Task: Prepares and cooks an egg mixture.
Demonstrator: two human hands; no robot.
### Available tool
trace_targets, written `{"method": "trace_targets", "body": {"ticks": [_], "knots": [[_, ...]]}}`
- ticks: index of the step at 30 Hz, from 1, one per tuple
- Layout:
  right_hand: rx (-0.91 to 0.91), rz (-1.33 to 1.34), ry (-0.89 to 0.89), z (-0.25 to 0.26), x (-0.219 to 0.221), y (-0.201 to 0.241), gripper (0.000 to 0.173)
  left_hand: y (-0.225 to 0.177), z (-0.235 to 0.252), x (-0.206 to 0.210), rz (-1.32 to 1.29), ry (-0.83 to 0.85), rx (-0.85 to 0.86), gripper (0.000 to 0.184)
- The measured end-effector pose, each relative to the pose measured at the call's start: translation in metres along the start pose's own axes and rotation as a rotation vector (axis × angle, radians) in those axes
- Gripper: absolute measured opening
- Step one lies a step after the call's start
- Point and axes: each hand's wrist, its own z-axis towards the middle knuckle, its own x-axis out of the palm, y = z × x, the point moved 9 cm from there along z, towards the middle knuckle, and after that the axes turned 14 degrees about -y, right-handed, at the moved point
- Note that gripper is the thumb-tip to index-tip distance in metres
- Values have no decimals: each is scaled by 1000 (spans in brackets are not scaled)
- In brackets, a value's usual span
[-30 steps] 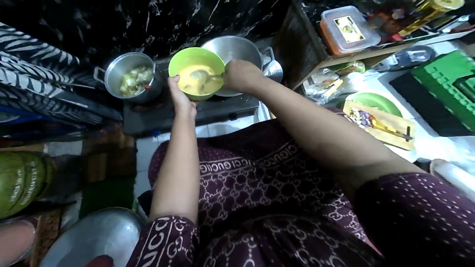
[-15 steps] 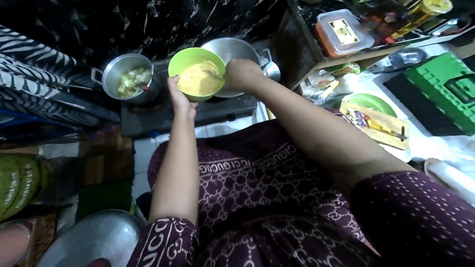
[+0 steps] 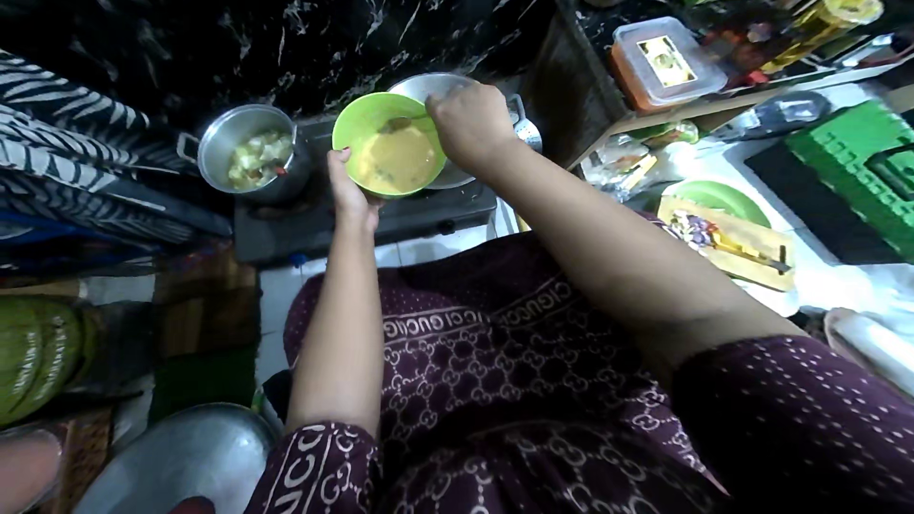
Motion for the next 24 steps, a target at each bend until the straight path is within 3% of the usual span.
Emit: {"method": "trace_targets", "body": {"ticks": [4,8,12,14,17,20,24], "knots": [[132,13,239,-21,0,-5,16,-3,-1,0,-9,-4,28,47],[201,137,360,-35,1,-4,22,-6,0,0,4,-14,62,48],[221,414,431,-33,32,0,30,-6,0,-1,6,-47,61,47],[202,566,429,-29,42,3,31,-6,-2,0,-8,-45,50,48],[370,735,367,-27,34,-5,31,-7,-1,1,-37,-43,44,49],[444,749,227,-21,19,-18,28,-4,2,-1,-55,-49,12,52],[404,609,107,-20,-13,-23,31,-2,1,-1,-70,-60,-38,54]]}}
